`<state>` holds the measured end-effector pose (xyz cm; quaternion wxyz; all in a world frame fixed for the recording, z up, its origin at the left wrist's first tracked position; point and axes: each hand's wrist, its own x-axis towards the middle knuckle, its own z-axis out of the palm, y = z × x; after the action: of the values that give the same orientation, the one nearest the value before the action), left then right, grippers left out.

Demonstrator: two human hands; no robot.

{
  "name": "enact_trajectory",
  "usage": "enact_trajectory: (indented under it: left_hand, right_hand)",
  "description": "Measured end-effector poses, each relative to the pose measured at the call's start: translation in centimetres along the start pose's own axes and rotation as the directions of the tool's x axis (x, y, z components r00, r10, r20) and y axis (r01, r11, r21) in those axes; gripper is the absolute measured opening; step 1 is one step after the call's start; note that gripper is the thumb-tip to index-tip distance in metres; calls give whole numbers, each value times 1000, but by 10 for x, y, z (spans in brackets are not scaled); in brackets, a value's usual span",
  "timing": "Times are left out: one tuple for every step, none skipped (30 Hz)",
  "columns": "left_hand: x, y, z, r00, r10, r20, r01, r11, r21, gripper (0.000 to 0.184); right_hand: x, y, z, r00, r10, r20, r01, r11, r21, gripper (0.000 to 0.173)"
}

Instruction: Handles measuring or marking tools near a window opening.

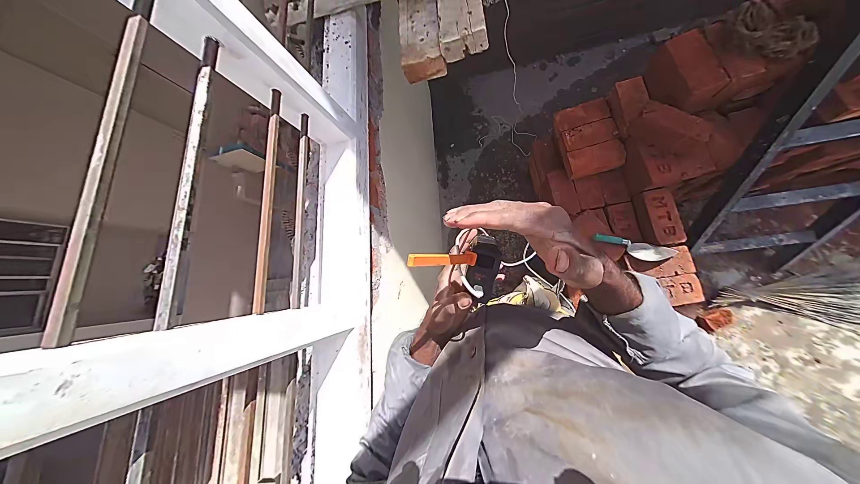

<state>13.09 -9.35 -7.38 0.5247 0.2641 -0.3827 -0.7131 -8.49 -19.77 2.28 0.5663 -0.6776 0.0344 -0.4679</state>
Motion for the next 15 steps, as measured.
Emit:
enact_trajectory:
  left_hand:
    - [-2, 2, 2, 1000, -11, -12, 11, 1000, -16, 77]
    - [-4, 3, 6, 999, -17, -33, 16, 999, -36, 65]
    - [-5, 4, 8, 999, -12, -44, 10, 998, -57, 58]
    - [-5, 4, 9, 999, -6, -49, 3, 998, -62, 54]
    - [-6, 3, 9, 999, -1, -49, -2, 998, -61, 53]
    - [-7, 4, 9, 999, 1, -52, -4, 998, -56, 52]
    - [-8, 4, 9, 998, 0, -55, -3, 999, -51, 51]
    - [-9, 4, 9, 998, 0, -58, -3, 999, -46, 51]
    - [-10, 4, 10, 998, 0, -66, -3, 999, -39, 52]
    - [-10, 5, 10, 997, 0, -75, -3, 999, -36, 54]
    - [-10, 5, 11, 997, -3, -81, 1, 999, -33, 56]
    - [-11, 6, 11, 997, -3, -79, 1, 1000, -28, 56]
    - [-11, 6, 11, 997, -2, -74, 0, 1000, -24, 55]
    - [-11, 6, 12, 997, 0, -75, -1, 1000, -20, 53]
    - [-11, 7, 13, 997, 3, -74, -4, 1000, -17, 53]
  right_hand:
    - [2, 1, 6, 999, -12, 38, 12, 1000, 11, 102]
    - [3, 3, 12, 997, -25, 66, 23, 999, 23, 100]
    - [3, 5, 17, 996, -28, 84, 25, 999, 42, 98]
    - [3, 6, 19, 995, -28, 96, 22, 998, 58, 96]
    - [2, 7, 21, 994, -24, 104, 17, 997, 70, 96]
    - [2, 6, 21, 994, -14, 105, 6, 997, 75, 96]
    - [2, 5, 22, 994, -2, 105, -5, 997, 75, 96]
    - [1, 4, 22, 994, 5, 109, -13, 997, 77, 96]
    - [1, 3, 22, 993, 9, 117, -18, 997, 76, 95]
    - [1, 3, 22, 992, 11, 125, -21, 997, 73, 94]
    - [0, 3, 22, 992, 11, 127, -21, 997, 74, 94]
    - [0, 3, 22, 992, 13, 128, -24, 997, 79, 94]
    - [0, 4, 23, 991, 15, 131, -27, 996, 88, 93]
    - [0, 4, 23, 991, 15, 136, -28, 995, 94, 93]
    - [0, 5, 22, 990, 13, 143, -27, 995, 98, 93]
